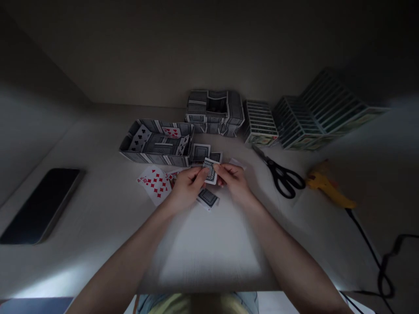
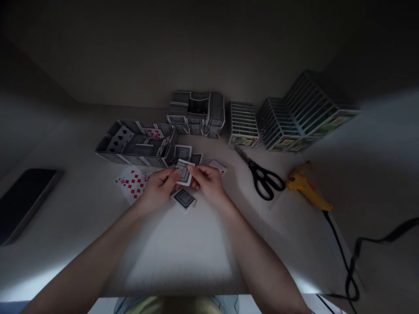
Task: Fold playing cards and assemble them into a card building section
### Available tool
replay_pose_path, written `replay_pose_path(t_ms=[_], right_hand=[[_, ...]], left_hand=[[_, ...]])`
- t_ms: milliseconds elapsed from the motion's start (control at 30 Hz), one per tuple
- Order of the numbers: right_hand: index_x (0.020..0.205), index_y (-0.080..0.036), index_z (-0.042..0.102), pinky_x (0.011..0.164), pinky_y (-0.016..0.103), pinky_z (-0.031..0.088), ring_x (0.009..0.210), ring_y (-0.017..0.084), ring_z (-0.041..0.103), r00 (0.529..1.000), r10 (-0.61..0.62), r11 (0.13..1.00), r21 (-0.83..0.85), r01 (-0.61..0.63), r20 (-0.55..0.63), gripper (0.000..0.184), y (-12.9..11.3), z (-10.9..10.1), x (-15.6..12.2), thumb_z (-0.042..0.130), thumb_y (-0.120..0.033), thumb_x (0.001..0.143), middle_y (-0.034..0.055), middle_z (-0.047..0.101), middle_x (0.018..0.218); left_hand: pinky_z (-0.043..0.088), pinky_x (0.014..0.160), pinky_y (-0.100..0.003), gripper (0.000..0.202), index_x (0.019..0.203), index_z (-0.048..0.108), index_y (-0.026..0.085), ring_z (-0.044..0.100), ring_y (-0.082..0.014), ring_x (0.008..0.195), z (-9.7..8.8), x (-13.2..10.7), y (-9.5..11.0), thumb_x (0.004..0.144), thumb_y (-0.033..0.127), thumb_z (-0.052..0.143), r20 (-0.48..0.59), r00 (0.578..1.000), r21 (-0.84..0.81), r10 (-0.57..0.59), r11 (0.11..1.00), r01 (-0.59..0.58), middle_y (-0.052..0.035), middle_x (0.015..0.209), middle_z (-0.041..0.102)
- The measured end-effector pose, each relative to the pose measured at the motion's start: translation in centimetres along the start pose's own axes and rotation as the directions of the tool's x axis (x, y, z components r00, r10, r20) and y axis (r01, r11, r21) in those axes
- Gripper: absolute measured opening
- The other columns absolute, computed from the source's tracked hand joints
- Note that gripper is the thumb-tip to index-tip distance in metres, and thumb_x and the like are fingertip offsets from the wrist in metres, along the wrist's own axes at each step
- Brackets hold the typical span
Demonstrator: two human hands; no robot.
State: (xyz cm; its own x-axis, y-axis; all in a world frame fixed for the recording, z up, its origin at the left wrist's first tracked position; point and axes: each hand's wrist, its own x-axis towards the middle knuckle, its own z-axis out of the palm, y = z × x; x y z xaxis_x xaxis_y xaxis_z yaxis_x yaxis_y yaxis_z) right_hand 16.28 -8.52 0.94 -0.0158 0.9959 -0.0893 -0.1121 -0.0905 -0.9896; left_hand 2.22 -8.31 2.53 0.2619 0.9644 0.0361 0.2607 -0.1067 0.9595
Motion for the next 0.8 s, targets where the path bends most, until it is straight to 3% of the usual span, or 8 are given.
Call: replay_pose_path(t_ms=[333, 533, 800], right_hand=[[0.055, -0.018, 0.055, 0.04, 0.021, 0.03, 0.04, 0.007, 0.04, 1.0, -0.007, 1.0, 0.014, 0.008, -0.03, 0.032, 0.1, -0.1, 0.1, 0.06, -0.047, 0.067, -0.0041, 0.047, 0.044], [0.055, -0.018, 0.055, 0.04, 0.021, 0.03, 0.04, 0.007, 0.039, 0.999, -0.013, 1.0, -0.002, 0.013, -0.036, 0.032, 0.0, -0.2, 0.0, 0.06, -0.046, 0.068, -0.0041, 0.047, 0.044], [0.051, -0.017, 0.053, 0.042, 0.022, 0.03, 0.042, 0.008, 0.039, 0.995, -0.06, 0.997, -0.056, 0.056, -0.077, 0.032, -0.4, -0.5, 0.2, 0.06, -0.043, 0.068, -0.0037, 0.047, 0.045]], left_hand=[[0.026, 0.039, -0.02, 0.042, 0.051, 0.047, 0.016, 0.034, -0.0064, 0.039, 0.3, 0.0, -0.6, 0.08, 0.045, 0.042, 0.015, 0.998, -0.096, -0.056, 0.994, 0.057, 0.0037, 0.043, 0.04], [0.032, 0.04, -0.02, 0.044, 0.047, 0.048, 0.014, 0.041, -0.0064, 0.038, -0.1, 0.1, 0.2, 0.08, 0.043, 0.044, 0.052, 0.993, -0.115, -0.106, 0.987, 0.111, 0.0004, 0.045, 0.053], [0.029, 0.039, -0.019, 0.035, 0.057, 0.058, 0.013, 0.041, -0.0063, 0.038, -0.4, 0.6, -0.6, 0.077, 0.04, 0.051, 0.167, 0.975, -0.18, -0.144, 0.968, 0.174, 0.0022, 0.042, 0.05]])
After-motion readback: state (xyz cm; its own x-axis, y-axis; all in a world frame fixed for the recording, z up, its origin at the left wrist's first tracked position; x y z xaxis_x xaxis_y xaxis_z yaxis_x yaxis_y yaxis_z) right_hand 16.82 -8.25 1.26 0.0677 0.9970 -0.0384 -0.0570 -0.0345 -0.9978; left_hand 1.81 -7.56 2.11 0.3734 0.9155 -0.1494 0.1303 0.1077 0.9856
